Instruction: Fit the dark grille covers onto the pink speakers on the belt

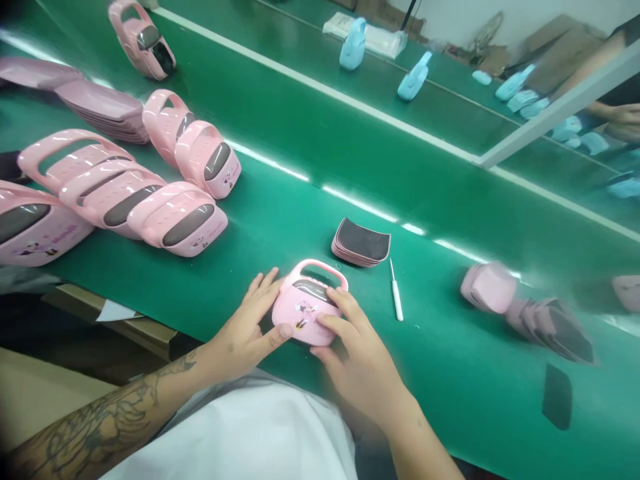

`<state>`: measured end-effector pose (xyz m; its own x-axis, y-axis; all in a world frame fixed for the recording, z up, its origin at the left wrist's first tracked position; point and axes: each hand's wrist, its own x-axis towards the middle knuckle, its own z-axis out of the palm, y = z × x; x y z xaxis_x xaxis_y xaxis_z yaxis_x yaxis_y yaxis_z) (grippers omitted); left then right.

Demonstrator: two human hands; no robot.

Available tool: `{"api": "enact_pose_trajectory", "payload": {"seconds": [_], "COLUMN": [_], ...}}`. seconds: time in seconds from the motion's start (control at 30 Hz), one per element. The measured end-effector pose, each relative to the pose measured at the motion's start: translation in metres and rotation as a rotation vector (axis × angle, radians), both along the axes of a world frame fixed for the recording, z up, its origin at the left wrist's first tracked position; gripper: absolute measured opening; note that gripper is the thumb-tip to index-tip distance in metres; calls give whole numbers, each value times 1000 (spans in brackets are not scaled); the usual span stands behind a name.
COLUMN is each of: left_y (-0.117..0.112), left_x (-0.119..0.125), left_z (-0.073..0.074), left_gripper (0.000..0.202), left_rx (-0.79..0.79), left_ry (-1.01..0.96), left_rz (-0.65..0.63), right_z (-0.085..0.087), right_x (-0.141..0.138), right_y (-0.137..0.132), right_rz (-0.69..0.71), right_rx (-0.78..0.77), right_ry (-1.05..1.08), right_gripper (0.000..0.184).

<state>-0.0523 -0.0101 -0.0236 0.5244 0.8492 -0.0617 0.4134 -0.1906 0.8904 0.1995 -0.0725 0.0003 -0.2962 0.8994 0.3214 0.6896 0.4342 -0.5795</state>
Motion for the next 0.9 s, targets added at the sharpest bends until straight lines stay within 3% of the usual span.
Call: {"api": "enact_pose_trajectory", "payload": {"seconds": [0.17,0.33,0.43,0.6,0.7,0.8,0.9], "left_y": [-7,3,7,5,2,-3,-10], "left_x": [21,49,62,67,62,56,50], "left_z": [-3,12,24,46,59,66,66], "left_gripper": [100,131,116,93,88,82,83], "left_rx": [-245,-332,-393,-627,-759,-798,-814], "left_ry": [-430,-701,-769,-649,-497,-458,-454], "left_rz": [225,152,109,97,68,30,24], "right_z": [-18,-7,7,30,41,43,36], "right_x": [-14,-28,-24,0,10,10,4], "right_y": [-22,-27,-29,-36,-40,-44,-51], "right_rz": [-203,-387,-410,-312,-150,-3,2], "right_rx": [132,188,143,99,56,-22,-40], "right_ry": [111,242,223,-48,-160,-141,-30], "right_gripper": [54,56,63,83,108,117,111]}}
